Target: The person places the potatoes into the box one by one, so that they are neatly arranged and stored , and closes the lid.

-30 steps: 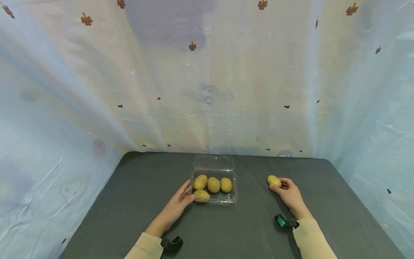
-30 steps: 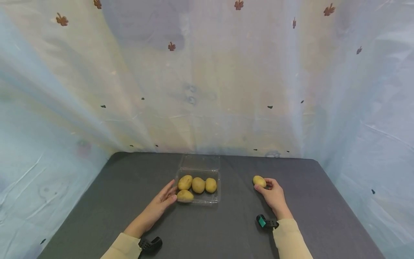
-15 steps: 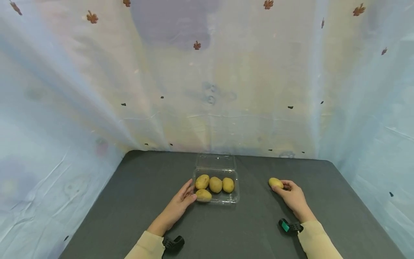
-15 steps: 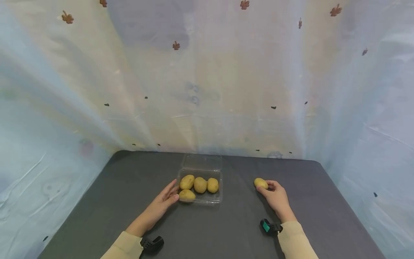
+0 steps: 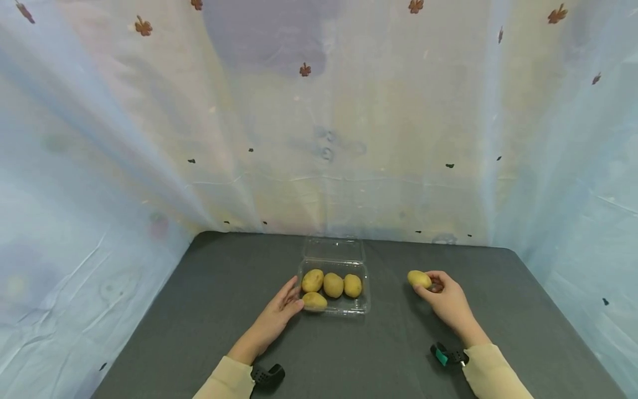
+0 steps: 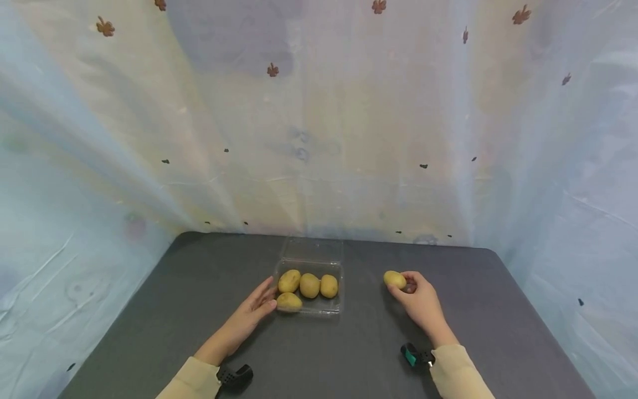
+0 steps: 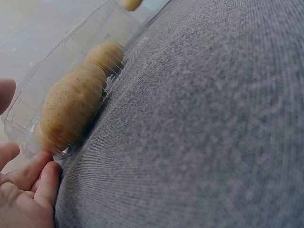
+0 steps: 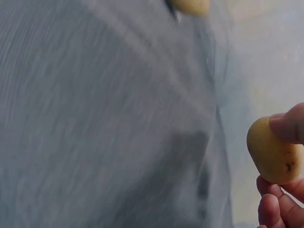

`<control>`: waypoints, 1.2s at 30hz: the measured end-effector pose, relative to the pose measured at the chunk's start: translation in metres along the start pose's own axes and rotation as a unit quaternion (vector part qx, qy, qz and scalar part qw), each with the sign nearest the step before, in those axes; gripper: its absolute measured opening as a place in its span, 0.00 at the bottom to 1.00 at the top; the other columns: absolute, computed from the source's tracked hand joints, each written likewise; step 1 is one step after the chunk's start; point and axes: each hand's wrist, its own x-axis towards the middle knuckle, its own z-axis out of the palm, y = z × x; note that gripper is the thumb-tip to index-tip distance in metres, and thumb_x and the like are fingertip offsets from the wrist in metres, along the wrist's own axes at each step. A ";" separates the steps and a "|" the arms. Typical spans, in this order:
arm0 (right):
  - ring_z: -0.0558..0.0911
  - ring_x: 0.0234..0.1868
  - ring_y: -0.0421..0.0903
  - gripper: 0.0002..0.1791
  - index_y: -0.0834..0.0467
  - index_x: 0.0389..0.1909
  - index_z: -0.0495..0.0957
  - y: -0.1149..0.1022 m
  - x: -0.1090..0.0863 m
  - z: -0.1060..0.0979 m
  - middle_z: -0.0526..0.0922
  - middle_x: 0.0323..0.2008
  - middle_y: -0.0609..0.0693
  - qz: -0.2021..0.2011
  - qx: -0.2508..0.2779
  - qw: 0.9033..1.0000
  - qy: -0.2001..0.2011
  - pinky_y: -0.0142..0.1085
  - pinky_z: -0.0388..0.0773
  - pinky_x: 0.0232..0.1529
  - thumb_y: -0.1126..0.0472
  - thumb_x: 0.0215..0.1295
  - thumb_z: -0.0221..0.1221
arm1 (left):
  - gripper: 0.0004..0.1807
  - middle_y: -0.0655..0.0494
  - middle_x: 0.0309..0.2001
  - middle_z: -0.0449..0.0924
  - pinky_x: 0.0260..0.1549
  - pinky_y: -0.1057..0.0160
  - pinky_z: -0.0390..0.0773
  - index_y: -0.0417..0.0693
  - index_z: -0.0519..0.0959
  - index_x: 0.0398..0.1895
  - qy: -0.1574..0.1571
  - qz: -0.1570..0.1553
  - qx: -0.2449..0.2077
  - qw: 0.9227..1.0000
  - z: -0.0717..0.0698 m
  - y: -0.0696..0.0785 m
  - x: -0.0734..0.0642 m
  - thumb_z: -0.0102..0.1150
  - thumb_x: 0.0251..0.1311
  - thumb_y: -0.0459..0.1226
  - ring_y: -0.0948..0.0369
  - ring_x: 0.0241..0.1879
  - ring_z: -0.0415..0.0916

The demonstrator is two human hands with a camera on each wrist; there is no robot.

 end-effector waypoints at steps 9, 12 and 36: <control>0.71 0.39 0.47 0.32 0.54 0.58 0.72 -0.034 -0.002 0.013 0.75 0.40 0.52 -0.055 0.005 0.998 0.019 0.40 0.71 0.34 0.38 0.60 0.62 | 0.38 0.47 0.74 0.50 0.67 0.43 0.53 0.64 0.44 0.78 0.002 0.004 -0.005 1.000 0.000 0.001 0.000 0.50 0.71 0.50 0.49 0.72 0.48; 0.71 0.38 0.47 0.31 0.53 0.57 0.73 -0.044 -0.003 0.019 0.75 0.39 0.51 -0.074 0.006 0.997 0.018 0.39 0.69 0.33 0.39 0.60 0.63 | 0.38 0.47 0.74 0.50 0.67 0.43 0.54 0.63 0.43 0.78 0.000 0.006 -0.004 1.000 0.000 0.000 0.001 0.49 0.72 0.50 0.49 0.73 0.48; 0.73 0.44 0.52 0.24 0.41 0.52 0.77 -0.083 -0.010 0.067 0.75 0.42 0.38 -0.161 -0.001 0.985 -0.059 0.42 0.70 0.40 0.41 0.55 0.68 | 0.37 0.46 0.75 0.49 0.67 0.43 0.53 0.61 0.43 0.78 -0.001 0.004 -0.011 1.000 0.002 0.009 -0.004 0.49 0.72 0.48 0.48 0.73 0.47</control>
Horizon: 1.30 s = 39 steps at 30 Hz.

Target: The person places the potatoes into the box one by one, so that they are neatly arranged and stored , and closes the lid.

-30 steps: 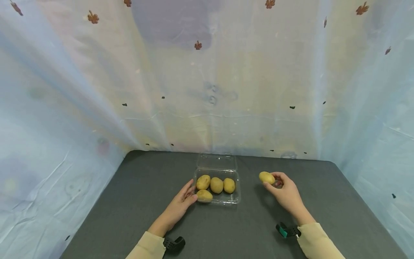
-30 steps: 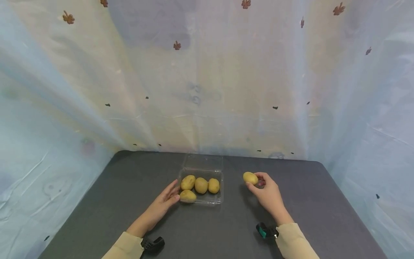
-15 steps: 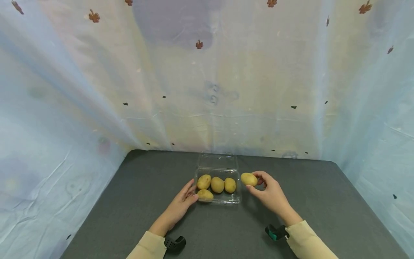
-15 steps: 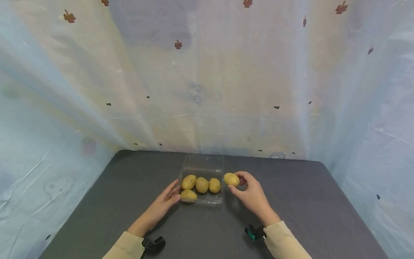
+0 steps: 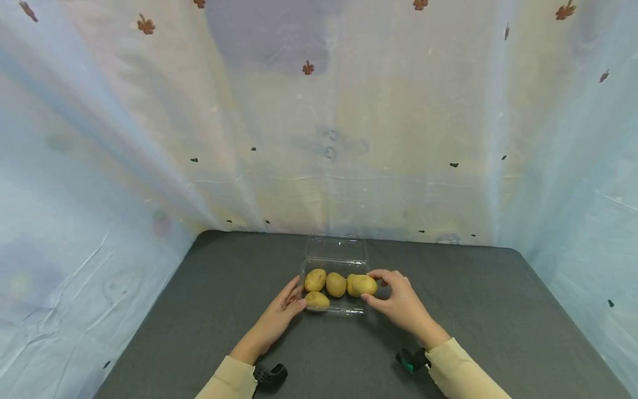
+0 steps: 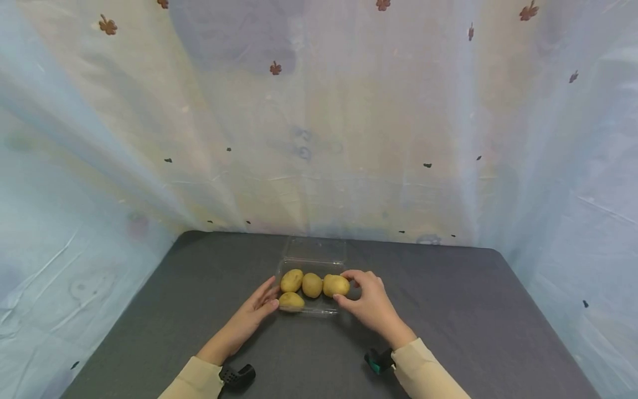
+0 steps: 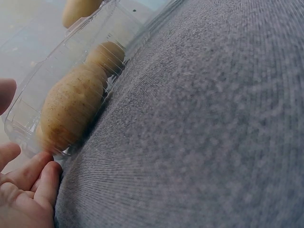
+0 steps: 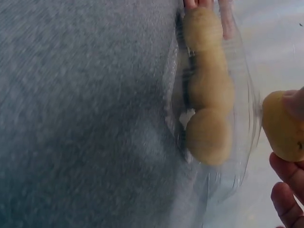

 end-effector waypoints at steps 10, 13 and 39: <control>0.69 0.43 0.45 0.24 0.39 0.52 0.77 -0.012 0.006 0.010 0.72 0.42 0.35 0.003 -0.037 0.999 -0.035 0.42 0.65 0.40 0.41 0.55 0.68 | 0.37 0.48 0.74 0.50 0.66 0.43 0.55 0.63 0.44 0.78 0.001 0.000 0.003 1.000 -0.001 -0.006 0.002 0.49 0.72 0.50 0.49 0.73 0.48; 0.70 0.43 0.46 0.23 0.40 0.52 0.77 -0.014 0.009 0.011 0.73 0.43 0.32 -0.014 -0.035 0.999 -0.038 0.43 0.63 0.43 0.41 0.56 0.68 | 0.37 0.49 0.74 0.50 0.66 0.44 0.55 0.63 0.44 0.78 0.001 -0.002 0.006 1.000 -0.002 -0.008 0.003 0.48 0.72 0.50 0.50 0.72 0.49; 0.70 0.39 0.42 0.18 0.43 0.50 0.78 -0.029 0.029 0.016 0.77 0.39 0.34 -0.025 -0.062 0.983 -0.171 0.46 0.55 0.45 0.45 0.60 0.66 | 0.37 0.47 0.75 0.50 0.67 0.44 0.54 0.59 0.45 0.78 -0.006 -0.008 -0.011 1.000 -0.002 -0.009 0.006 0.49 0.72 0.50 0.49 0.73 0.48</control>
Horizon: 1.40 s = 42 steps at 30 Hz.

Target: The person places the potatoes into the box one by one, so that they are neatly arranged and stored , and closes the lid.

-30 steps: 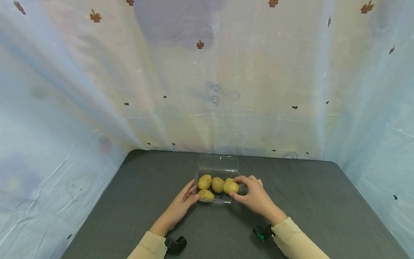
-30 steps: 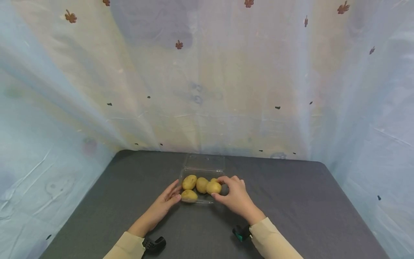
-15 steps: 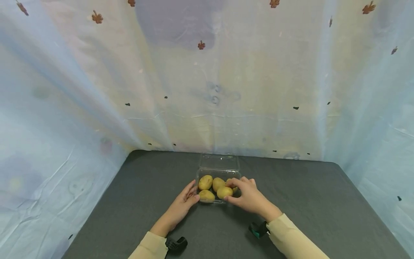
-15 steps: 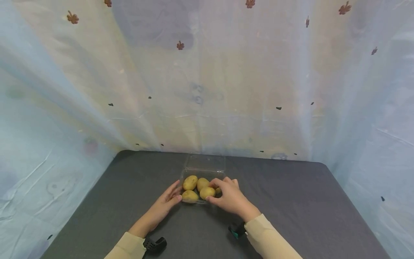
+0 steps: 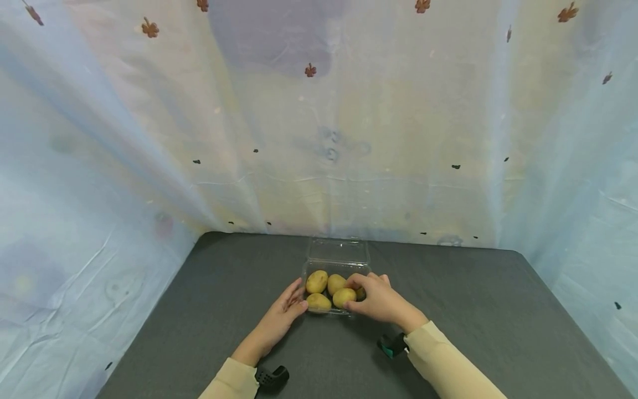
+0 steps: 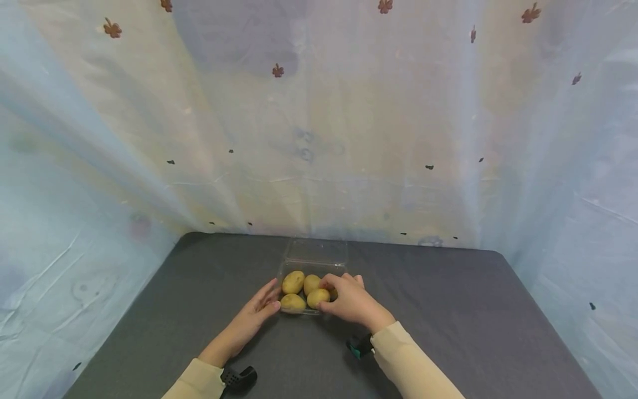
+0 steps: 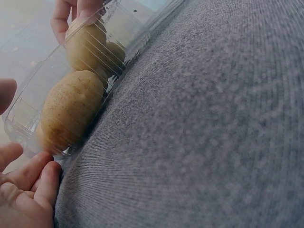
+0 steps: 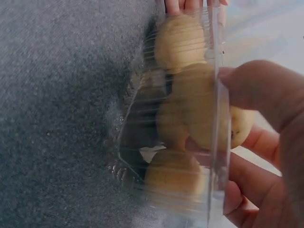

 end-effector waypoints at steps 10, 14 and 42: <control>0.72 0.41 0.43 0.20 0.46 0.51 0.79 0.002 0.000 -0.003 0.80 0.37 0.35 -0.012 -0.001 1.000 -0.019 0.47 0.55 0.45 0.44 0.60 0.66 | 0.36 0.53 0.75 0.49 0.68 0.46 0.54 0.58 0.48 0.77 -0.001 0.000 0.003 1.000 0.000 0.000 0.000 0.49 0.71 0.51 0.54 0.73 0.47; 0.71 0.43 0.42 0.17 0.45 0.50 0.82 0.004 0.000 0.001 0.80 0.38 0.33 -0.009 -0.003 1.000 -0.020 0.48 0.55 0.47 0.45 0.63 0.63 | 0.36 0.53 0.75 0.50 0.67 0.46 0.54 0.58 0.48 0.77 0.000 0.000 0.006 1.000 0.000 0.001 0.000 0.49 0.71 0.52 0.53 0.73 0.47; 0.68 0.37 0.43 0.08 0.48 0.38 0.87 0.001 0.000 0.008 0.77 0.32 0.37 -0.012 -0.047 0.999 0.023 0.44 0.64 0.41 0.52 0.58 0.68 | 0.36 0.53 0.75 0.49 0.68 0.47 0.52 0.57 0.49 0.77 -0.002 0.008 0.010 1.000 -0.001 -0.005 0.000 0.49 0.71 0.52 0.53 0.73 0.46</control>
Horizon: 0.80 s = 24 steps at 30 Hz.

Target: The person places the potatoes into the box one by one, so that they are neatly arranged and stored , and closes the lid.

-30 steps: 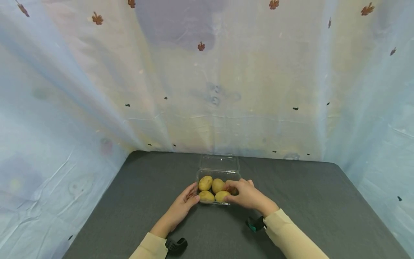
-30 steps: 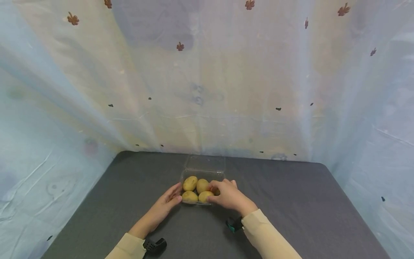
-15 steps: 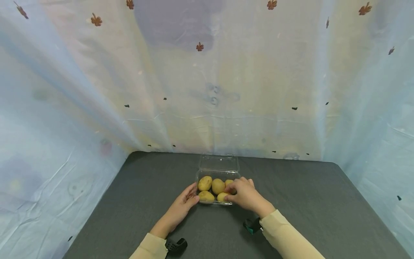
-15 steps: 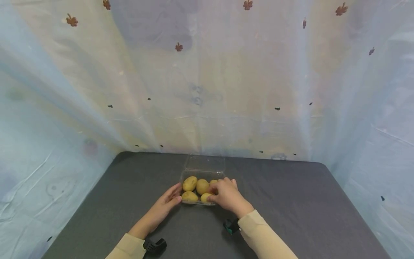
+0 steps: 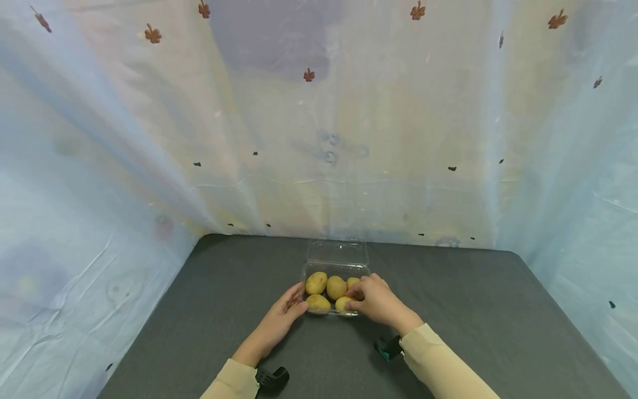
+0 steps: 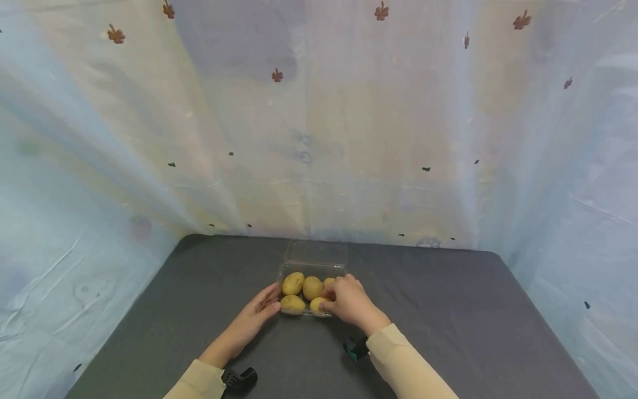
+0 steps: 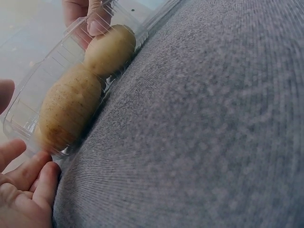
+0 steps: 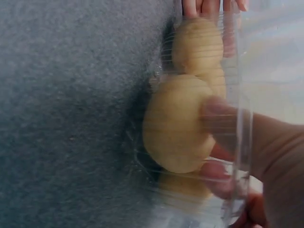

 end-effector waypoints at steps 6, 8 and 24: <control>0.74 0.40 0.43 0.16 0.52 0.48 0.84 0.005 -0.006 0.000 0.79 0.40 0.42 0.020 0.075 0.996 0.039 0.42 0.74 0.40 0.50 0.62 0.65 | 0.37 0.53 0.75 0.48 0.68 0.46 0.52 0.56 0.48 0.77 -0.004 -0.003 -0.005 1.000 0.000 0.001 0.000 0.49 0.71 0.52 0.53 0.73 0.46; 0.75 0.40 0.42 0.18 0.51 0.50 0.82 0.008 -0.008 -0.002 0.78 0.42 0.42 0.039 0.109 0.991 0.062 0.41 0.75 0.38 0.49 0.62 0.65 | 0.37 0.53 0.75 0.48 0.68 0.47 0.52 0.56 0.48 0.77 -0.003 -0.004 -0.006 1.000 0.000 0.001 0.000 0.49 0.71 0.52 0.53 0.73 0.46; 0.75 0.46 0.48 0.35 0.52 0.65 0.69 0.043 -0.006 0.000 0.75 0.55 0.55 0.113 0.245 0.954 0.132 0.41 0.76 0.42 0.42 0.60 0.65 | 0.36 0.53 0.75 0.49 0.68 0.47 0.52 0.54 0.48 0.77 0.004 -0.003 -0.010 1.000 0.001 0.006 -0.001 0.49 0.72 0.50 0.54 0.73 0.47</control>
